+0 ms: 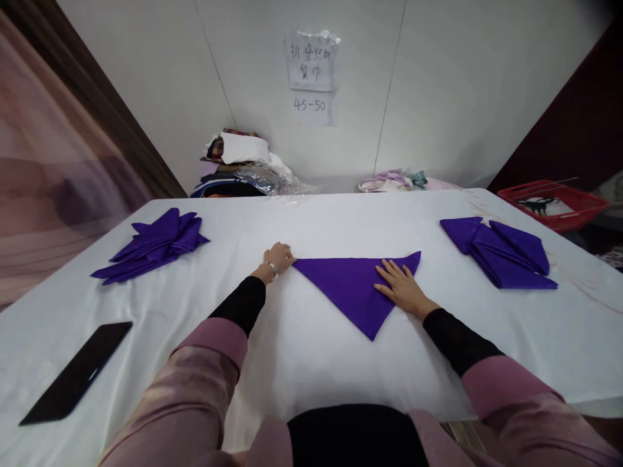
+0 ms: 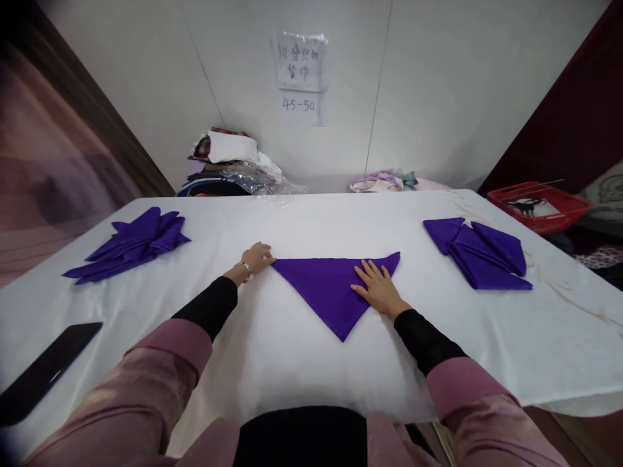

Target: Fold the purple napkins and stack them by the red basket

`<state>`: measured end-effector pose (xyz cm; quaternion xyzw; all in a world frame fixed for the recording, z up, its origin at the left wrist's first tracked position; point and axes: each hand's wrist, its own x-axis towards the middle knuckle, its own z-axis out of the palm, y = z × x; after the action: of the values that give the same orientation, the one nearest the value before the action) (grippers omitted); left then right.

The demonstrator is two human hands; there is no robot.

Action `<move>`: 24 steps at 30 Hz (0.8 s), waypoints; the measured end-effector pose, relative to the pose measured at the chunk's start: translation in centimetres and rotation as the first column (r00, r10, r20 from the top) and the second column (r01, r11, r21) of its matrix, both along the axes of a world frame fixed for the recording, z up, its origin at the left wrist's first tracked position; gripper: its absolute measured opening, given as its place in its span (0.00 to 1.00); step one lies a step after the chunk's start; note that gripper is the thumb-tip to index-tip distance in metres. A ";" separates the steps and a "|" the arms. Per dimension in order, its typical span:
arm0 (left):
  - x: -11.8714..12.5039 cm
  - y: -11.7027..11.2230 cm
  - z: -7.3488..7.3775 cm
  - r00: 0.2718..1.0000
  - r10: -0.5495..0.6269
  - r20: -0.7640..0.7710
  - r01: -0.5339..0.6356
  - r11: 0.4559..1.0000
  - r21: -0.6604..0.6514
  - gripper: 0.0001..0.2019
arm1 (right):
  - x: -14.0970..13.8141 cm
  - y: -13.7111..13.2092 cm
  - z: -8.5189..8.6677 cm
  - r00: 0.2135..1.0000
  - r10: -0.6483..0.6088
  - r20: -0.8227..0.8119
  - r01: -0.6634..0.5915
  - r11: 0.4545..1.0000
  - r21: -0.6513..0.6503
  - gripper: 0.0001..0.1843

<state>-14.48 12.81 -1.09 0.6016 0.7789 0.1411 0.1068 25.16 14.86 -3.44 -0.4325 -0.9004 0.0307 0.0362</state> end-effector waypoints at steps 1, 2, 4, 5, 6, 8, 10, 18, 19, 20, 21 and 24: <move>0.1 -0.1 0.0 1.000 0.000 -0.009 0.000 1.000 -0.003 0.06 | 0.0 0.0 0.0 1.000 0.000 -0.001 0.000 1.000 -0.002 0.38; 0.2 -0.1 0.0 1.000 0.000 -0.015 0.000 1.000 -0.006 0.06 | 0.0 0.0 0.1 1.000 0.001 -0.003 -0.001 1.000 -0.003 0.38; 0.3 -0.3 0.0 1.000 0.003 -0.024 -0.003 1.000 -0.014 0.06 | 0.0 0.0 0.1 1.000 0.002 -0.005 -0.002 1.000 -0.002 0.38; 0.3 -0.4 0.1 1.000 0.007 -0.026 -0.007 1.000 -0.018 0.06 | 0.0 0.0 0.1 1.000 0.003 -0.003 -0.003 1.000 -0.001 0.38; 0.2 -0.4 0.1 1.000 0.012 -0.029 -0.013 1.000 -0.024 0.05 | 0.0 0.0 0.1 1.000 0.003 -0.001 -0.003 1.000 0.000 0.38; 0.1 -0.7 0.4 0.999 0.026 -0.034 -0.027 0.999 -0.031 0.05 | 0.0 0.0 0.1 1.000 0.001 0.005 -0.001 1.000 0.000 0.39; 0.4 -1.0 0.7 0.998 0.030 -0.047 -0.030 0.999 -0.020 0.11 | 0.0 0.0 0.1 1.000 0.000 0.008 0.000 1.000 -0.001 0.39; 8.8 -4.2 0.2 0.908 -0.393 -0.142 0.403 0.914 0.046 0.28 | 0.0 -0.1 0.1 1.000 0.003 0.003 -0.003 1.000 0.023 0.37; 9.9 -4.7 0.0 0.873 -0.459 -0.166 0.470 0.882 0.034 0.31 | 0.0 -0.1 0.0 1.000 0.003 0.002 -0.003 1.000 0.023 0.37; 10.7 -5.1 -0.3 0.849 -0.496 -0.180 0.506 0.862 0.009 0.34 | 0.0 -0.1 0.0 1.000 0.002 0.001 -0.002 1.000 0.021 0.37; 11.3 -5.5 -0.6 0.839 -0.512 -0.186 0.517 0.856 -0.023 0.36 | 0.0 -0.1 0.0 1.000 0.001 0.000 -0.001 1.000 0.018 0.37; 11.8 -6.0 -1.1 0.873 -0.457 -0.167 0.446 0.889 -0.103 0.40 | 0.0 -0.1 0.1 1.000 0.000 0.003 0.000 1.000 0.004 0.37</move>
<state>-2.73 6.83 -2.16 0.7738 0.6274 0.0314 0.0814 25.14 14.77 -3.38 -0.4325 -0.9005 0.0283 0.0359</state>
